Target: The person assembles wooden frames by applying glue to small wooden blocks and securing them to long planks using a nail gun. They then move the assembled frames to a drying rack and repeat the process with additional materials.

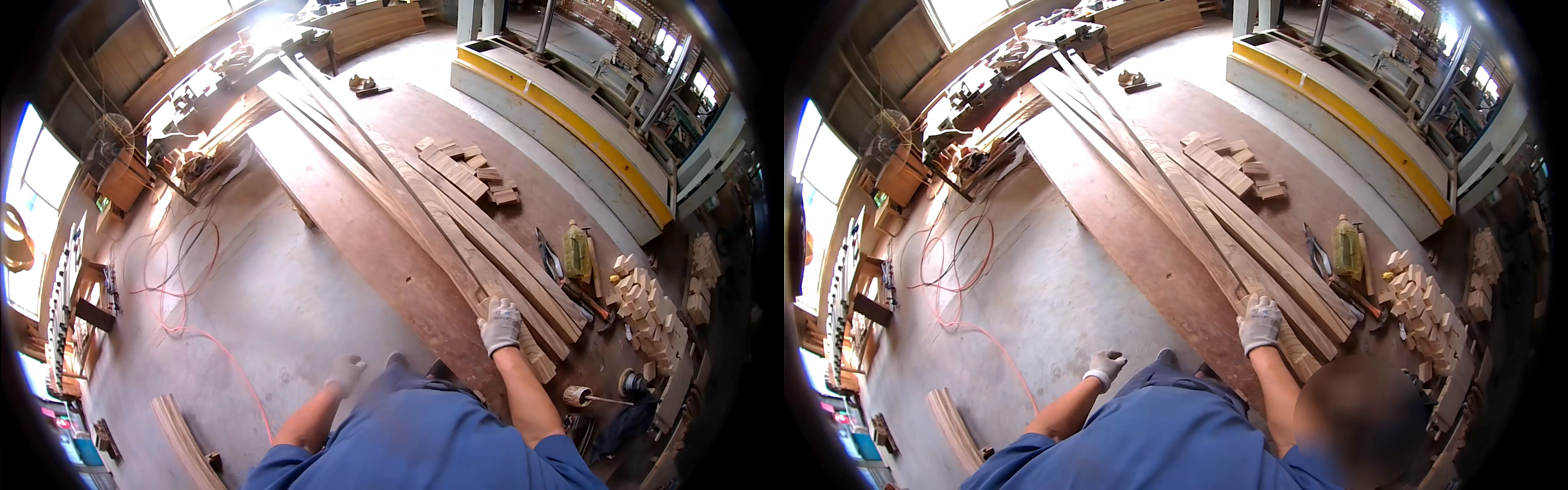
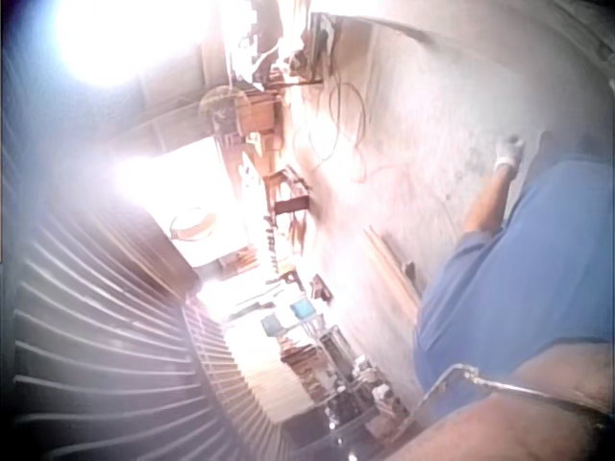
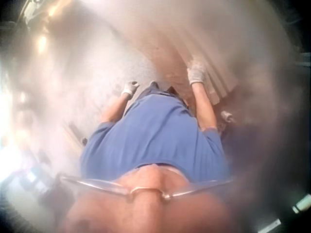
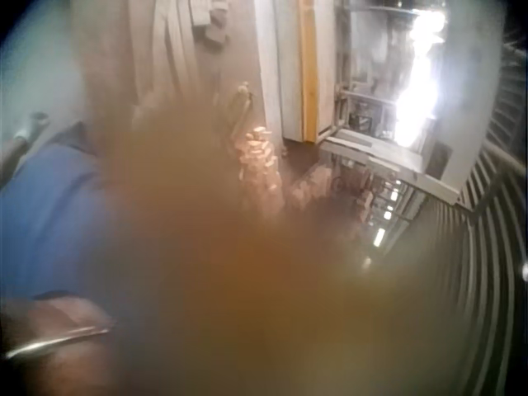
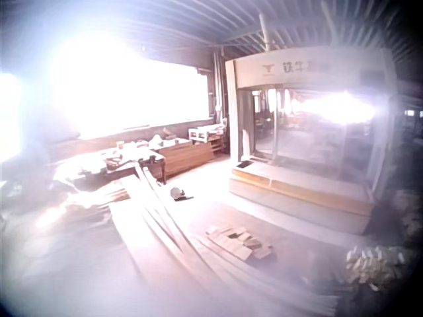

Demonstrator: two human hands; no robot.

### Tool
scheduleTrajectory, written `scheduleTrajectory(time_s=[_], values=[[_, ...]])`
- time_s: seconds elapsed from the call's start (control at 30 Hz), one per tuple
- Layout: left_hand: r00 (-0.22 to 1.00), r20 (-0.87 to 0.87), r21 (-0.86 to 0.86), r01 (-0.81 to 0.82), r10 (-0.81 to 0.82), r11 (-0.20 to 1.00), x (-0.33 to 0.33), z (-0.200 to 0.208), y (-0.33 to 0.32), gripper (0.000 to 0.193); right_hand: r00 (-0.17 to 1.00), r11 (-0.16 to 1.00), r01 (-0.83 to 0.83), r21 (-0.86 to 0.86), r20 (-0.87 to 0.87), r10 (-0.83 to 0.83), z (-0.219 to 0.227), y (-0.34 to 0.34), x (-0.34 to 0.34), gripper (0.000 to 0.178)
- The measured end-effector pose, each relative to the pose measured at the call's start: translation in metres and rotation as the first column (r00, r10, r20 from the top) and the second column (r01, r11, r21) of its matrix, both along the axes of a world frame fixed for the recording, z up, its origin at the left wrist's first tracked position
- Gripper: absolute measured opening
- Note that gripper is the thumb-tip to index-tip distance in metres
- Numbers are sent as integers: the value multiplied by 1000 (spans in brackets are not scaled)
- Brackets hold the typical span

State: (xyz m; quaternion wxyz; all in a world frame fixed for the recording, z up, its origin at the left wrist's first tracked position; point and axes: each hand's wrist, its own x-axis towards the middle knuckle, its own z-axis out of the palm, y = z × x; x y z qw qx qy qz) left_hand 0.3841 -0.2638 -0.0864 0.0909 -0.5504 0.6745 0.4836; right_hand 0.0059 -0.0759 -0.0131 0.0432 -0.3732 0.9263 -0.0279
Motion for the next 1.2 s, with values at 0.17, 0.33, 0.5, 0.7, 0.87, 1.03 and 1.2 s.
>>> scheduleTrajectory(time_s=[0.17,0.33,0.5,0.7,0.87,1.03,1.2], values=[[989,149,-83,15,-2,996,12,-39,6,40,998,999,-15,-41,57,17,9,2,-6,60],[986,140,76,80,-91,994,6,2,12,55,996,997,-16,-71,82,22,13,21,3,56],[978,175,-61,127,-115,990,45,-42,-12,52,999,995,-5,96,46,0,20,53,17,56],[969,246,-10,23,-20,1000,111,-117,-55,49,968,834,110,541,131,-213,45,44,17,68],[983,179,-65,62,-50,996,107,-107,-130,42,990,979,122,162,54,-133,25,-77,21,65],[976,211,-85,67,-48,994,81,-56,-213,45,988,980,157,126,-4,-158,-2,-118,12,59],[940,254,-53,247,-226,968,41,-29,-275,47,927,912,346,220,70,-369,3,-112,8,57]])
